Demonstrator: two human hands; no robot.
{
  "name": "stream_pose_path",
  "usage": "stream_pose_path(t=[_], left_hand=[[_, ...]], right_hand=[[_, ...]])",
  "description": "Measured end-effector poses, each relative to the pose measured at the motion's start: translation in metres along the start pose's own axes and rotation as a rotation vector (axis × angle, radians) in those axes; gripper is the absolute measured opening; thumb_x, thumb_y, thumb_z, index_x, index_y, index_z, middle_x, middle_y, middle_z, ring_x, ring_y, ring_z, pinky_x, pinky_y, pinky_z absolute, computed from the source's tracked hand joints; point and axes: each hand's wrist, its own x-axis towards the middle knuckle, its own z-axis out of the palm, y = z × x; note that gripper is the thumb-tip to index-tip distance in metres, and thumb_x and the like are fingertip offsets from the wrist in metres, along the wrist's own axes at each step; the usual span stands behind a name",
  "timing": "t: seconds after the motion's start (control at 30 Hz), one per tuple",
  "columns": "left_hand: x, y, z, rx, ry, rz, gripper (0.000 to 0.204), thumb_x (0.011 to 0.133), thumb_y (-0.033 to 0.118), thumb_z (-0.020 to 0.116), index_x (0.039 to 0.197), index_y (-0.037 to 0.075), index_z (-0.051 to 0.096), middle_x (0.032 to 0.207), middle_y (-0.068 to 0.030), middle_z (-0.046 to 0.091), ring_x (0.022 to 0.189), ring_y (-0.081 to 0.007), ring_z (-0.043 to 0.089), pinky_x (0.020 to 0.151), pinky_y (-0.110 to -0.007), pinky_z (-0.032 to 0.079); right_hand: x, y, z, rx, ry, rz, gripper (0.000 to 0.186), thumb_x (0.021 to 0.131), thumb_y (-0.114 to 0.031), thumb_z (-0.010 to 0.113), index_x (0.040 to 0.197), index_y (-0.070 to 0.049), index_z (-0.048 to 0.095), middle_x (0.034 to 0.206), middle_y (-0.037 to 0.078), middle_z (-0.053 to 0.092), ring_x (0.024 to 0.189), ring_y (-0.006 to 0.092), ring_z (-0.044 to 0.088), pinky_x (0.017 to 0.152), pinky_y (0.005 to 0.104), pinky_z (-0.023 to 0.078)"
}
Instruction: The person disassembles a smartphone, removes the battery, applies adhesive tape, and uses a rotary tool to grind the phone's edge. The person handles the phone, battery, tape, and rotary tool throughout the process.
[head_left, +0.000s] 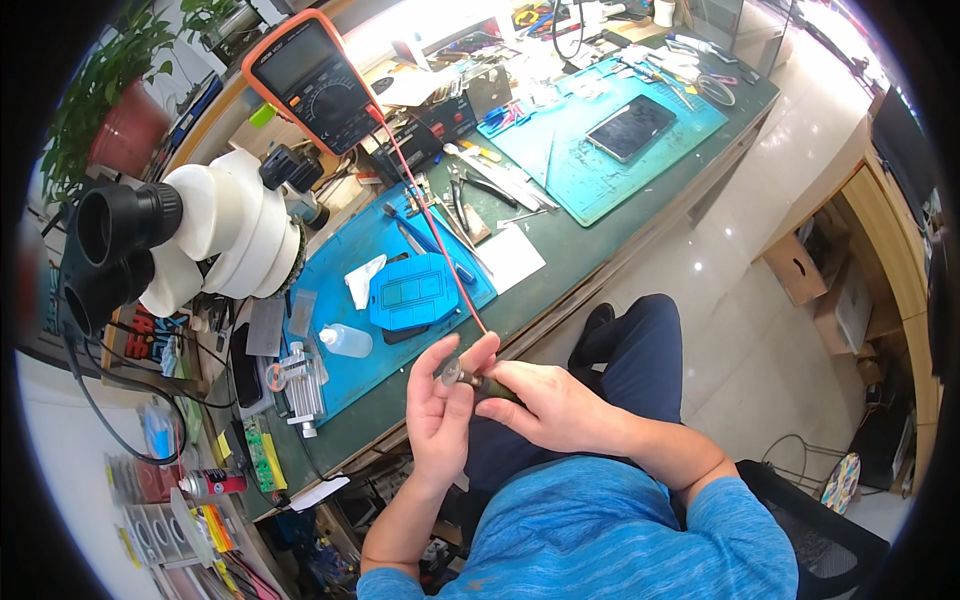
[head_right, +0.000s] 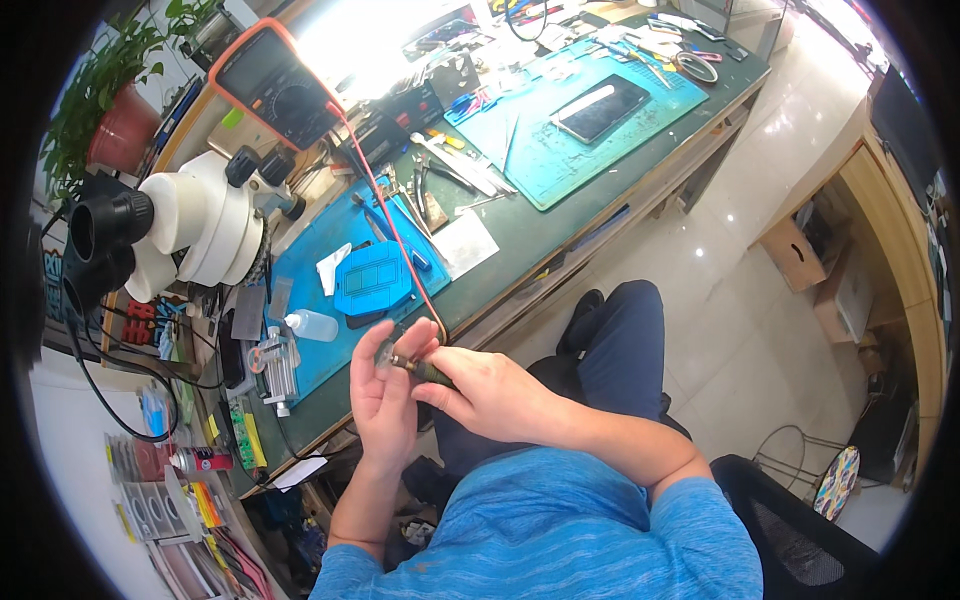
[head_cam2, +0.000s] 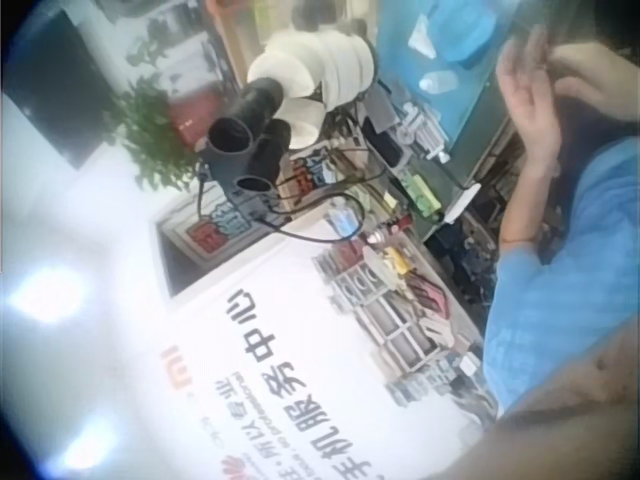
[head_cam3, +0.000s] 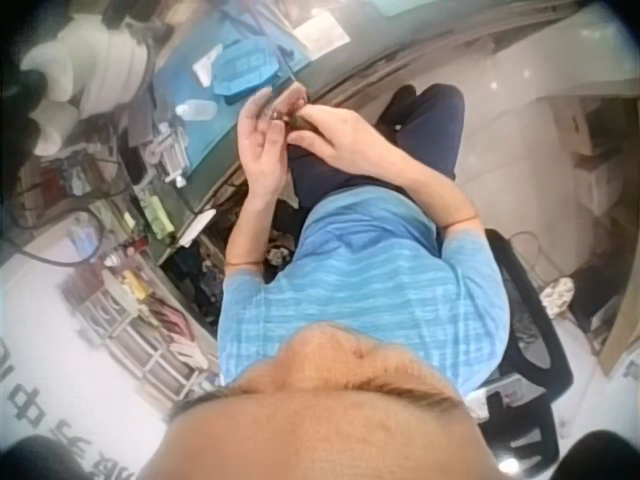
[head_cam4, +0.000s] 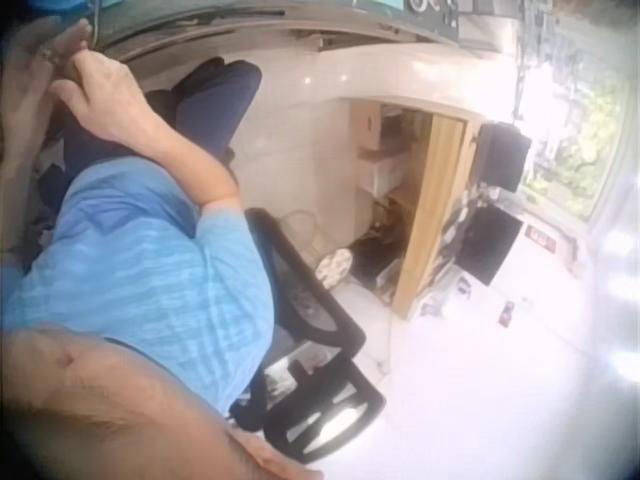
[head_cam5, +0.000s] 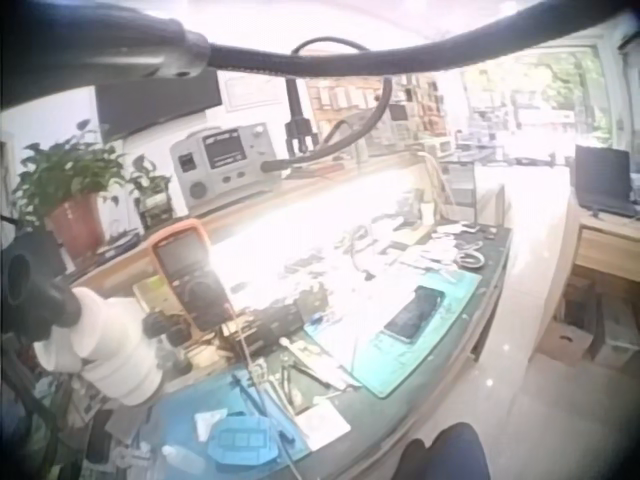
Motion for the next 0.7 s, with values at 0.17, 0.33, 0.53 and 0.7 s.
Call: stream_pose_path(t=[0.17, 0.33, 0.53, 0.7], left_hand=[[0.007, 0.002, 0.006, 0.011, 0.038, 0.123, 0.085, 0.102, 0.011, 0.071, 0.168, 0.006, 0.017, 0.126, -0.0164, 0.068, 0.127, -0.0281, 0.065, 0.110, -0.043, 0.051], [0.002, 0.019, 0.015, -0.108, 0.057, -0.035, 0.091, 0.100, 0.014, 0.076, 0.168, 0.006, 0.016, 0.122, -0.0137, 0.069, 0.120, -0.0255, 0.067, 0.104, -0.040, 0.054], [0.008, 0.015, 0.001, 0.050, -0.057, -0.159, 0.104, 0.101, 0.020, 0.075, 0.171, 0.017, -0.002, 0.143, -0.0259, 0.060, 0.138, -0.0327, 0.058, 0.115, -0.045, 0.047], [0.006, 0.015, 0.017, -0.217, -0.077, -0.083, 0.105, 0.098, 0.005, 0.075, 0.172, 0.017, 0.001, 0.126, -0.0163, 0.066, 0.128, -0.0279, 0.063, 0.111, -0.039, 0.050]], right_hand=[[-0.005, -0.005, -0.001, -0.014, -0.022, 0.017, 0.035, 0.103, -0.029, 0.067, 0.123, -0.001, 0.060, 0.106, 0.021, 0.069, 0.096, 0.0429, 0.070, 0.080, 0.0490, 0.057], [-0.010, -0.008, -0.010, 0.018, 0.005, 0.028, 0.036, 0.103, -0.032, 0.067, 0.121, -0.001, 0.061, 0.105, 0.022, 0.069, 0.096, 0.0431, 0.070, 0.080, 0.0487, 0.057], [-0.015, -0.012, -0.016, 0.033, -0.033, 0.066, 0.037, 0.103, -0.030, 0.068, 0.124, 0.000, 0.061, 0.108, 0.023, 0.069, 0.100, 0.0439, 0.069, 0.084, 0.0491, 0.057], [-0.018, -0.018, -0.022, 0.046, -0.134, 0.164, 0.038, 0.102, -0.025, 0.069, 0.131, 0.000, 0.061, 0.112, 0.026, 0.071, 0.105, 0.0428, 0.071, 0.088, 0.0452, 0.058]])
